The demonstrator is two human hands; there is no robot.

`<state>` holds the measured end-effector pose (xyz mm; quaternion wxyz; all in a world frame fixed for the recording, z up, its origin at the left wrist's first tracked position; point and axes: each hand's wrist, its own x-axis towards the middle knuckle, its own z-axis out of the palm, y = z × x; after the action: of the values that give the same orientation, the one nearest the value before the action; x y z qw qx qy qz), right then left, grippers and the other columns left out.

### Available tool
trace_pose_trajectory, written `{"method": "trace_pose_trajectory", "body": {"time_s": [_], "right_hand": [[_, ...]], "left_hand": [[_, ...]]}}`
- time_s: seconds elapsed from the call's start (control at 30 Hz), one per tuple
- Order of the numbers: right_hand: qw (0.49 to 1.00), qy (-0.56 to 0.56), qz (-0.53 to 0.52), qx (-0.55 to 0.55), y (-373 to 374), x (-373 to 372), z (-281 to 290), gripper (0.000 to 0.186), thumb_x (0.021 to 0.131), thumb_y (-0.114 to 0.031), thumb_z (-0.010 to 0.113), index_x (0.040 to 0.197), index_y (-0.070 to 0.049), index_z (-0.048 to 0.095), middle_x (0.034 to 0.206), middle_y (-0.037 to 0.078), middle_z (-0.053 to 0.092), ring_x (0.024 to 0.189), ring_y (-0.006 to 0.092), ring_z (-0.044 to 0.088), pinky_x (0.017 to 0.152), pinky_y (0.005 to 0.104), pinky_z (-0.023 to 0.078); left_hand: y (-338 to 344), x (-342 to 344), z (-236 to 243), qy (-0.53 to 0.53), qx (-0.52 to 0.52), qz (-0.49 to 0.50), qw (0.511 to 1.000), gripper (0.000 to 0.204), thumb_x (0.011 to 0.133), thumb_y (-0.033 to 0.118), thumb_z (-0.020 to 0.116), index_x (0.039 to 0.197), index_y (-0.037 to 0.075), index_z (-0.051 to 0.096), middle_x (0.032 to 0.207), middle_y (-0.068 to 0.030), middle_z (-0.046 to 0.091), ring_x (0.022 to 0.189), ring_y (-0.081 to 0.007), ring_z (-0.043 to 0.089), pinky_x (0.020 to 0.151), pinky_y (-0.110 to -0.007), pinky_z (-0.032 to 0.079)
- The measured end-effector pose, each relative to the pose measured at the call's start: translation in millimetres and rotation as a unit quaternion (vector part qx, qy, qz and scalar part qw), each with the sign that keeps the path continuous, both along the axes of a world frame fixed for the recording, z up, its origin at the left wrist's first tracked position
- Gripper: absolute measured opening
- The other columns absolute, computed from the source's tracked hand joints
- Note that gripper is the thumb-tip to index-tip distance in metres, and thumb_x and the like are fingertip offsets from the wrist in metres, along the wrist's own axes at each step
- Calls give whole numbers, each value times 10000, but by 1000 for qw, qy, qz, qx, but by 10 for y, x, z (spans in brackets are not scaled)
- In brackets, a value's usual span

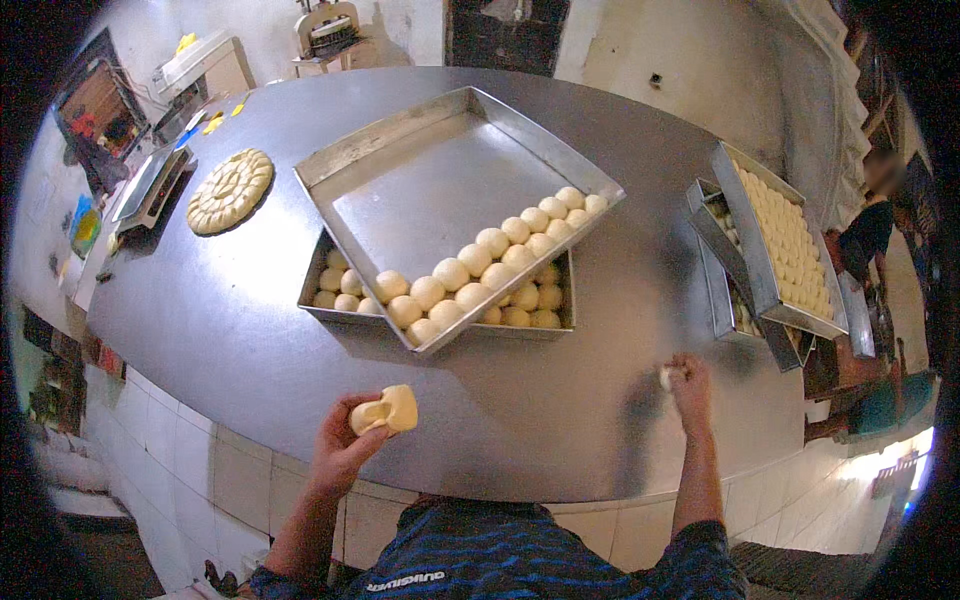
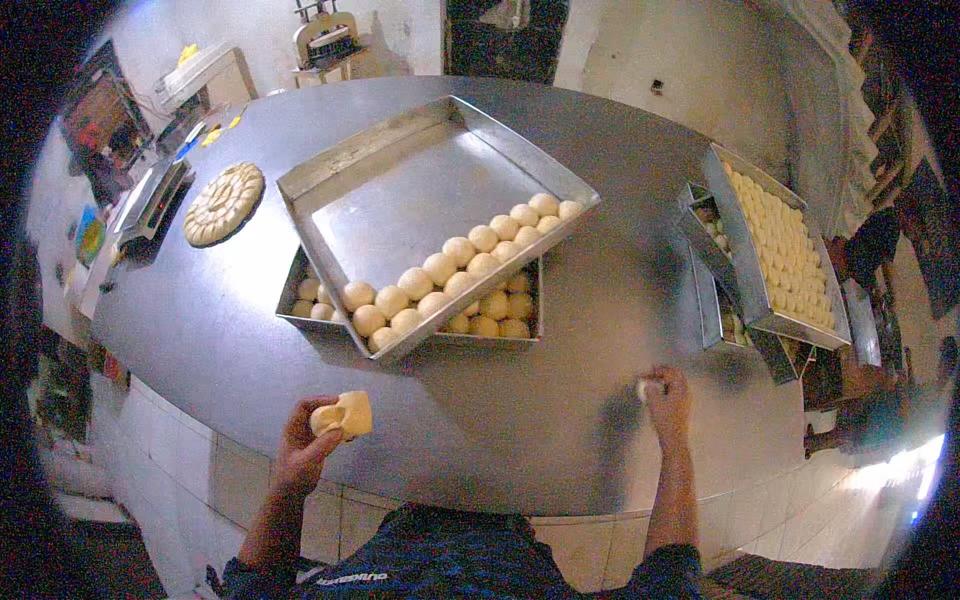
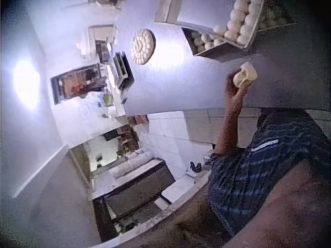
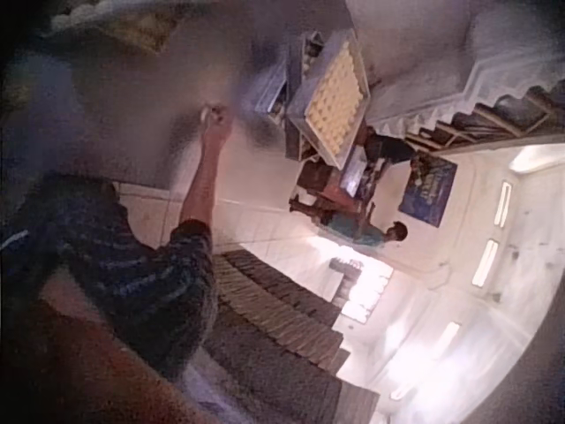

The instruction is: The person shapes pieces of dough into small round buns by hand and places them in rows inside a metal baking tray on a stainless steel table.

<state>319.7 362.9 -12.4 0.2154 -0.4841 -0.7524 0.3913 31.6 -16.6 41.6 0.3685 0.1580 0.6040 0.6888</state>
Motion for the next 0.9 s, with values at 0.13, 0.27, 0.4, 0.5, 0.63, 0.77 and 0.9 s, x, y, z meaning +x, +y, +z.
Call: {"method": "trace_pose_trajectory", "body": {"time_s": [0.13, 0.27, 0.4, 0.5, 0.63, 0.77, 0.9], "right_hand": [[890, 413, 92, -169, -233, -1493, 778, 386, 802, -145, 542, 1170, -49, 479, 1072, 71, 553, 967, 176, 543, 846, 300, 442], [887, 418, 194, 26, -568, -2731, 978, 408, 809, -165, 577, 1184, -39, 479, 1089, 85, 551, 1004, 202, 530, 870, 334, 421], [917, 287, 271, 57, -879, -2953, 979, 396, 826, -149, 561, 1199, -37, 493, 1125, 118, 563, 1055, 234, 517, 912, 359, 407], [887, 239, 393, -24, -1262, -2417, 979, 422, 853, -238, 578, 1224, -50, 505, 1234, 94, 530, 1038, 253, 547, 894, 375, 431], [860, 143, 469, -144, -1502, -1419, 606, 363, 863, -187, 562, 1194, -42, 532, 1236, 85, 520, 1085, 195, 508, 936, 338, 395], [975, 133, 73, -164, -923, -169, 215, 374, 844, -255, 590, 1176, -89, 548, 1214, 77, 528, 1155, 237, 467, 1000, 386, 335], [913, -190, 243, 269, -718, 286, -223, 454, 844, -239, 553, 1260, -87, 456, 1254, 118, 480, 1187, 310, 416, 1028, 437, 267]], "left_hand": [[-221, -72, -59, 25, -22, 10, 999, 342, 797, 23, 636, 1113, 34, 506, 1038, -79, 561, 957, -153, 541, 812, -271, 460], [87, -38, -20, 49, 27, -14, 998, 319, 805, 13, 622, 1098, 32, 498, 1078, -83, 538, 961, -141, 526, 846, -278, 433], [124, -85, -18, 95, 93, 3, 991, 299, 811, -8, 597, 1087, 29, 489, 1120, -83, 513, 1003, -138, 506, 861, -276, 427], [205, 47, -77, 87, 91, -24, 992, 293, 814, -20, 579, 1088, 32, 488, 1104, -74, 527, 998, -140, 512, 864, -272, 427], [571, 254, 39, 184, -9, -180, 966, 280, 826, -30, 547, 1092, 36, 491, 1039, -66, 569, 962, -147, 535, 863, -276, 432], [741, 339, -157, 110, -4, -134, 985, 247, 844, -38, 511, 1073, 50, 480, 994, -78, 584, 946, -159, 551, 839, -288, 447], [1063, 554, -176, -10, 72, -78, 994, 168, 844, -41, 516, 929, 83, 440, 870, -54, 545, 891, -154, 556, 773, -283, 458]]}}
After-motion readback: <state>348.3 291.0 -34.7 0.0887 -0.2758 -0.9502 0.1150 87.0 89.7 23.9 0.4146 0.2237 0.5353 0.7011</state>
